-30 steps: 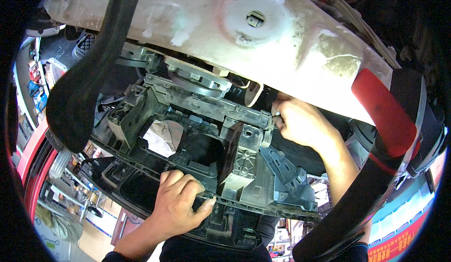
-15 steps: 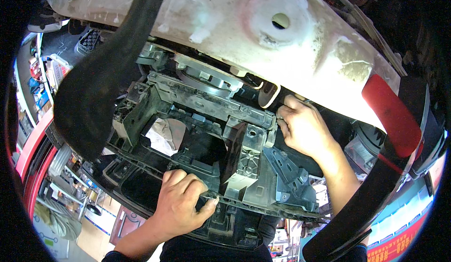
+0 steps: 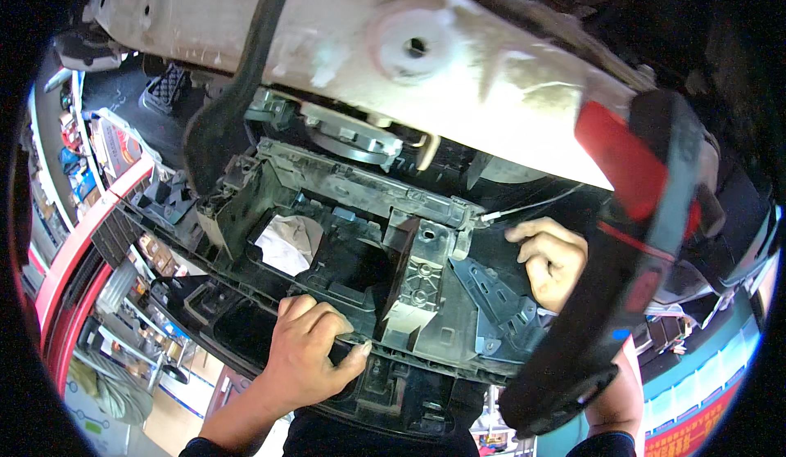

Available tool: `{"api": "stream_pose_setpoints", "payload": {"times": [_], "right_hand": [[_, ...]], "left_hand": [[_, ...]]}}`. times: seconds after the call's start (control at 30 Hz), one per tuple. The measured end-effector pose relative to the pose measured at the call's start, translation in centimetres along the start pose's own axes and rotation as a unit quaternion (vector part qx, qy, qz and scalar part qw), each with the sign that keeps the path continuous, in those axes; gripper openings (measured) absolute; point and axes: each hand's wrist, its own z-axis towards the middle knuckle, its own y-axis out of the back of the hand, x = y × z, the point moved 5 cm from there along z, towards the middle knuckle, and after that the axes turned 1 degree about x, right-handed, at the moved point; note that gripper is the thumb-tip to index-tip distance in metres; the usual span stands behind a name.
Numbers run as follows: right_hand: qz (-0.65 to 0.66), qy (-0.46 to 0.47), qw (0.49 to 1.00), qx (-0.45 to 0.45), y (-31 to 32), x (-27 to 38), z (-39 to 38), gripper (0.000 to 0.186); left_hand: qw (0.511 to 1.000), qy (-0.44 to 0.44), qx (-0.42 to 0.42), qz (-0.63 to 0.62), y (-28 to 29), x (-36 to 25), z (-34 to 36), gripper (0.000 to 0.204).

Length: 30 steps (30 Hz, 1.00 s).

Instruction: The person installs a car bumper onto the front of a vehicle. They use a cordless impact driver to secure the bumper with screws and fasteners, then align and attach the lower trim piece.

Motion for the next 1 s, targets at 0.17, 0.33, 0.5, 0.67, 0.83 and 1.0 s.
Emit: {"api": "stream_pose_setpoints", "payload": {"times": [0.17, 0.33, 0.5, 0.67, 0.83, 1.0], "right_hand": [[0.045, -0.138, 0.989, 0.038, -2.7, -5.4, 0.5, 0.037], [0.164, -0.103, 0.981, 0.0, -4.9, -8.1, 1.7, 0.018], [0.078, -0.117, 0.99, 0.017, -3.4, -5.3, 3.8, 0.025], [-0.011, -0.129, 0.986, 0.109, -3.3, -5.6, 4.6, 0.025], [0.028, -0.12, 0.984, 0.125, -3.5, -5.3, 4.9, 0.023], [0.035, -0.109, 0.987, 0.112, -4.0, -5.5, 5.1, 0.026]], "left_hand": [[0.999, 0.005, 0.024, 0.024, -0.1, -0.5, 0.3, 0.029], [0.998, 0.006, 0.029, 0.058, -0.6, -1.3, 0.4, 0.029], [0.999, 0.024, 0.031, 0.017, -1.2, -0.6, -0.2, 0.032], [0.994, 0.04, 0.089, 0.042, -2.0, 2.2, -1.8, 0.032], [0.996, 0.035, 0.069, 0.036, -0.6, -1.3, 0.5, 0.028], [0.995, 0.093, 0.023, 0.012, -0.3, -2.4, 0.5, 0.02]]}}
